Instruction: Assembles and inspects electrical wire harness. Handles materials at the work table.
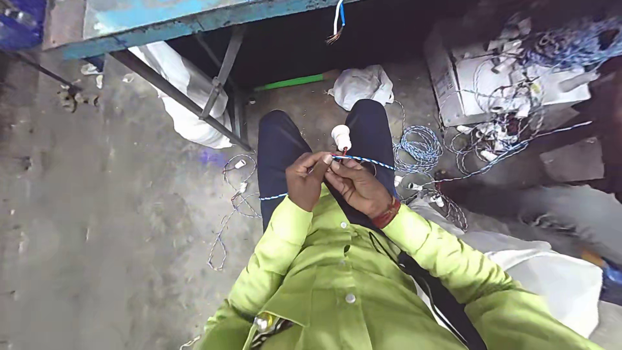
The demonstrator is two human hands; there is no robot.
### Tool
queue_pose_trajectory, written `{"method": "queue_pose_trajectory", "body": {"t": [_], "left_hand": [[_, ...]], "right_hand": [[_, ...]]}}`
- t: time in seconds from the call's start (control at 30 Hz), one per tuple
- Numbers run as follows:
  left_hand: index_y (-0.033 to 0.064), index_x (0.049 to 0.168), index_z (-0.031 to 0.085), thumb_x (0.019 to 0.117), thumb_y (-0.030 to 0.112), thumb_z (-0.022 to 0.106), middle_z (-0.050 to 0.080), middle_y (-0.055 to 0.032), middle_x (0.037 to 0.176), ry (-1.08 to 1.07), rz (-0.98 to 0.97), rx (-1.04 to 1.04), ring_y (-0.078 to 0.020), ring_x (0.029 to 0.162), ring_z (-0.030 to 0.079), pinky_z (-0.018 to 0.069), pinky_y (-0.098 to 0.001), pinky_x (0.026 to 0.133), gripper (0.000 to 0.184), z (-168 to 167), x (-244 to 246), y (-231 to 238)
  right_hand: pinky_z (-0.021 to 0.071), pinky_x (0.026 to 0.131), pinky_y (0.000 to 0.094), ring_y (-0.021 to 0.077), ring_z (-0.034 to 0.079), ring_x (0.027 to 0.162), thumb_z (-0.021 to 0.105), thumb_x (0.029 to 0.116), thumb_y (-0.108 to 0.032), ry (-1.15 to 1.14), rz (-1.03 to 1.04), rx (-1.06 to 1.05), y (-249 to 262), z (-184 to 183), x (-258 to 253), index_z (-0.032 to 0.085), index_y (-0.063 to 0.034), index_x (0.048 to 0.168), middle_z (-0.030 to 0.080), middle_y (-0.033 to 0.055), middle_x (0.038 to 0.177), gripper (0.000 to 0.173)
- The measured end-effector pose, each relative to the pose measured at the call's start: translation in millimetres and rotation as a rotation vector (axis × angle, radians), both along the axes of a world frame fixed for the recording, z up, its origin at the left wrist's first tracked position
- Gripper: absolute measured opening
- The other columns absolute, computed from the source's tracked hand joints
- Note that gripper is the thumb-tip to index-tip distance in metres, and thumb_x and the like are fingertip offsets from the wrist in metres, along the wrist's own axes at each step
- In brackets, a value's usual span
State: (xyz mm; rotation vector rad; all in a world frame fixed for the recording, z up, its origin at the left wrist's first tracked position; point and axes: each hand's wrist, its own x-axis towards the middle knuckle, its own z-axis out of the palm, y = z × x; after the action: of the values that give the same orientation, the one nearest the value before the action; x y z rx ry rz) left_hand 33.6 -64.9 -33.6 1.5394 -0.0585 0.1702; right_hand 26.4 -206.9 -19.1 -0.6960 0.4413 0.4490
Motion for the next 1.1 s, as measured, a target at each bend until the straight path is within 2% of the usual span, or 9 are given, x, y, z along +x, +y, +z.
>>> {"method": "queue_pose_trajectory", "body": {"t": [0.17,0.27,0.33,0.47,0.53,0.6,0.77,0.9,1.1], "left_hand": [[-0.0023,0.099,0.077,0.0940,0.002,0.068,0.075,-0.0098,0.096,-0.113,0.026,0.053,-0.0136,0.090,0.071,0.0597,-0.0302,0.084,0.010,0.5,-0.1,1.3],[-0.0026,0.100,0.077,0.0940,0.002,0.069,0.074,-0.0107,0.098,-0.129,0.018,0.034,-0.0149,0.091,0.071,0.0608,-0.0309,0.084,0.011,-0.6,-2.7,0.7],[-0.0037,0.100,0.076,0.0952,0.002,0.067,0.074,-0.0094,0.094,-0.092,-0.044,-0.050,-0.0135,0.083,0.070,0.0614,-0.0299,0.077,0.012,-1.3,-3.5,2.2],[-0.0031,0.104,0.072,0.1085,0.030,0.046,0.076,-0.0090,0.090,0.356,-0.212,-0.168,-0.0150,0.075,0.073,0.0627,-0.0334,0.070,0.042,6.8,-1.0,12.9],[-0.0013,0.101,0.074,0.1066,0.036,0.053,0.076,-0.0094,0.091,0.510,-0.192,-0.054,-0.0164,0.078,0.074,0.0630,-0.0361,0.073,0.043,13.4,3.4,14.6],[0.0011,0.097,0.074,0.0983,0.034,0.070,0.076,-0.0092,0.090,0.573,-0.166,0.057,-0.0172,0.079,0.073,0.0630,-0.0380,0.075,0.033,14.0,6.2,14.6],[0.0014,0.111,0.075,0.0978,0.019,0.070,0.075,-0.0078,0.100,0.514,-0.200,-0.012,-0.0132,0.088,0.071,0.0600,-0.0324,0.079,0.022,6.4,9.3,14.3],[-0.0010,0.097,0.076,0.0946,0.010,0.072,0.076,-0.0068,0.089,0.497,-0.107,-0.102,-0.0104,0.083,0.070,0.0573,-0.0315,0.081,0.012,4.0,10.8,5.9],[0.0003,0.097,0.077,0.0966,0.014,0.070,0.078,-0.0078,0.088,0.271,0.057,0.016,-0.0146,0.081,0.075,0.0623,-0.0359,0.081,0.015,-5.6,20.3,4.2]], "right_hand": [[0.0613,0.073,0.0214,0.0087,0.071,0.078,0.063,0.0989,-0.005,0.092,0.215,-0.118,-14.0,13.7,3.2,0.067,-0.0055,0.105,0.072,0.0047,0.096,0.007],[0.0559,0.062,0.0198,0.0061,0.064,0.069,0.062,0.0998,-0.006,-0.052,0.312,-0.215,-24.8,8.1,0.2,0.071,-0.0050,0.103,0.071,0.0047,0.094,0.010],[0.0538,0.062,0.0217,0.0067,0.063,0.072,0.064,0.0988,-0.006,-0.190,0.296,-0.378,-28.9,6.3,-2.4,0.075,-0.0047,0.107,0.074,0.0053,0.097,0.014],[0.0541,0.069,0.0250,0.0085,0.065,0.080,0.062,0.0995,-0.005,-0.451,0.244,-0.664,-27.3,2.1,-8.4,0.075,-0.0009,0.113,0.075,0.0056,0.103,0.019],[0.0563,0.071,0.0252,0.0070,0.066,0.079,0.061,0.1008,-0.006,-0.599,0.288,-0.861,-25.6,-4.5,-10.5,0.076,-0.0010,0.105,0.075,0.0049,0.103,0.017],[0.0558,0.067,0.0267,0.0062,0.065,0.071,0.064,0.1006,-0.011,-0.682,0.322,-1.045,-24.2,-8.8,-10.8,0.077,-0.0041,0.100,0.075,0.0024,0.090,0.015],[0.0604,0.064,0.0301,0.0072,0.068,0.066,0.070,0.0974,-0.018,-0.707,0.336,-1.195,-22.3,-10.9,-5.9,0.078,-0.0066,0.098,0.074,0.0005,0.079,0.014],[0.0587,0.068,0.0403,0.0142,0.068,0.070,0.060,0.1039,-0.022,-0.780,0.449,-1.371,-21.6,-5.3,-6.2,0.074,-0.0064,0.100,0.073,0.0028,0.082,0.021],[0.0536,0.060,0.0477,0.0225,0.065,0.064,0.054,0.1053,-0.021,-0.894,0.575,-1.624,-23.5,18.8,-4.5,0.072,-0.0067,0.092,0.066,0.0054,0.070,0.026]]}}
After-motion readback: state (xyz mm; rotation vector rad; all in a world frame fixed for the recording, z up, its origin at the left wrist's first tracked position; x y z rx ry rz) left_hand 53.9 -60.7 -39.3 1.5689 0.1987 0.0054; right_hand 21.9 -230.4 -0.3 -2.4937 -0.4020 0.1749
